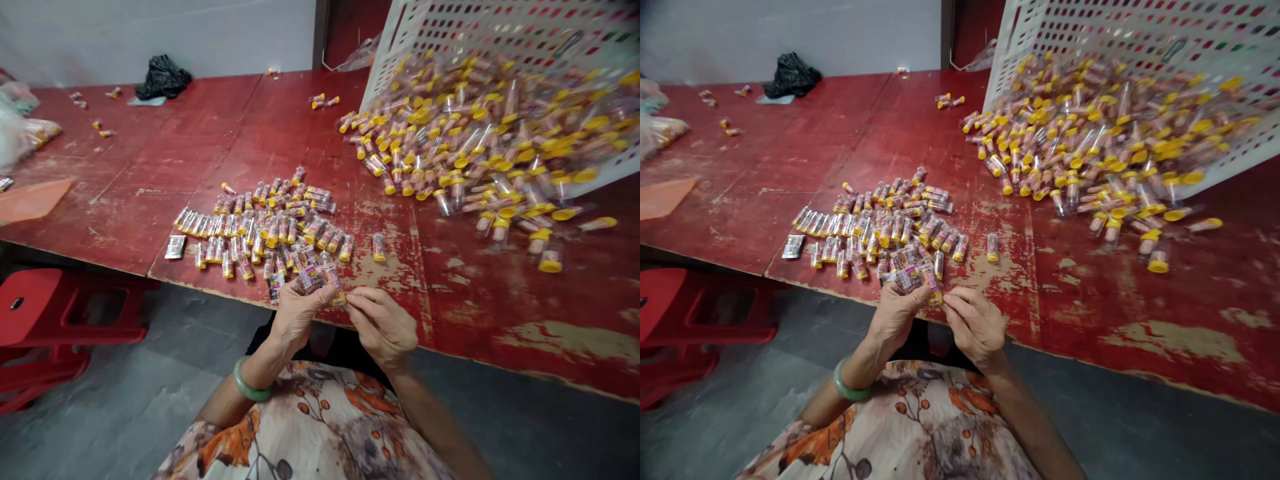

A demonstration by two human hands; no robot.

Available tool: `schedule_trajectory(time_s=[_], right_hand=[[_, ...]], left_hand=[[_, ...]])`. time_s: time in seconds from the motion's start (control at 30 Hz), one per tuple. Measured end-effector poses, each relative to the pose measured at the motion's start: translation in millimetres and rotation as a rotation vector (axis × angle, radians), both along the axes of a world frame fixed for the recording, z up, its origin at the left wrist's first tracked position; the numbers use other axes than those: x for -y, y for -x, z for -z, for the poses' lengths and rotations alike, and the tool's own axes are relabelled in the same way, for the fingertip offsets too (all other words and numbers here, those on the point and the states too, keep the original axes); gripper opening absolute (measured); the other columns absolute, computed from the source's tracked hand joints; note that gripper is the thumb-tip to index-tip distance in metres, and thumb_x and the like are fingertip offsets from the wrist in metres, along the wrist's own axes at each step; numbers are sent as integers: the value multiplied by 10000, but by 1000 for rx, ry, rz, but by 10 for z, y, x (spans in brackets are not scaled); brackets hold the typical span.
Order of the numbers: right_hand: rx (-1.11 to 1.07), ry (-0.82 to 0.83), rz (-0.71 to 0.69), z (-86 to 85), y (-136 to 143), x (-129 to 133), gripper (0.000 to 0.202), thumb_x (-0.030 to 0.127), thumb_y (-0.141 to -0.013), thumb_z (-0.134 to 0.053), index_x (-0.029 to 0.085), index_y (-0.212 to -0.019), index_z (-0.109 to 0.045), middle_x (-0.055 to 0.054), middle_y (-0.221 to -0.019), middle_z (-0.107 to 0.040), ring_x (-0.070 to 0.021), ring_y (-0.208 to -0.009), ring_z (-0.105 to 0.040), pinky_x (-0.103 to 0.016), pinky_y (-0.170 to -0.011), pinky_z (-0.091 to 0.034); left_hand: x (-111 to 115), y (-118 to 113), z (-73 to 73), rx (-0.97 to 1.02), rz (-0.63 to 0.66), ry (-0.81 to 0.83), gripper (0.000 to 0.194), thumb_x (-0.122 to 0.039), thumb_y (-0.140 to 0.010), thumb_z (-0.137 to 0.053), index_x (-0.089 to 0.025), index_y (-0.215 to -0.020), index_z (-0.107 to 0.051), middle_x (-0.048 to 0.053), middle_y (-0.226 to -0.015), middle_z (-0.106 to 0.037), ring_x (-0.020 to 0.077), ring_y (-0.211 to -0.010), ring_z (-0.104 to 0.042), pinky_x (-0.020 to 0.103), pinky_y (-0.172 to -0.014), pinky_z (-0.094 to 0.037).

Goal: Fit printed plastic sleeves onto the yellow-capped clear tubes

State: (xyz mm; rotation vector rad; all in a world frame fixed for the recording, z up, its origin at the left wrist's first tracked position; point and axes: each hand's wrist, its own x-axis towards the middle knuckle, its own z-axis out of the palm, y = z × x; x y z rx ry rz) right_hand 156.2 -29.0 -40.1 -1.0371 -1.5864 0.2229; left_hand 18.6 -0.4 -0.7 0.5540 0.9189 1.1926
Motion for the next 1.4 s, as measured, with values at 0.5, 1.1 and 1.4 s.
schedule_trajectory(time_s=[0.5,1.1,1.4], right_hand=[[144,99,-223,-300,-23,-184,695,179,-713,-653,204,-1361,-402,-158,-1338,-500,-326,-1235,-479,-539,-1002,-395],[189,100,-360,-176,46,-374,623,149,-674,-603,221,-1271,-440,-114,-1222,-582,-266,-1163,-551,-457,-1035,-377],[480,54,-407,-303,-402,-1591,669,515,-760,-657,243,-1330,-438,-123,-1313,-521,-284,-1217,-483,-468,-1045,-353]], left_hand=[[21,70,-5,-18,165,39,267,-241,-643,-795,-153,-891,-746,51,-851,-734,147,-754,-646,273,-775,-487],[-43,166,80,26,151,111,301,-222,-593,-824,-163,-878,-742,41,-821,-729,145,-715,-648,276,-737,-511],[-454,634,113,-495,-26,1,293,-379,-637,-775,-145,-812,-756,40,-718,-702,147,-636,-587,249,-631,-465]])
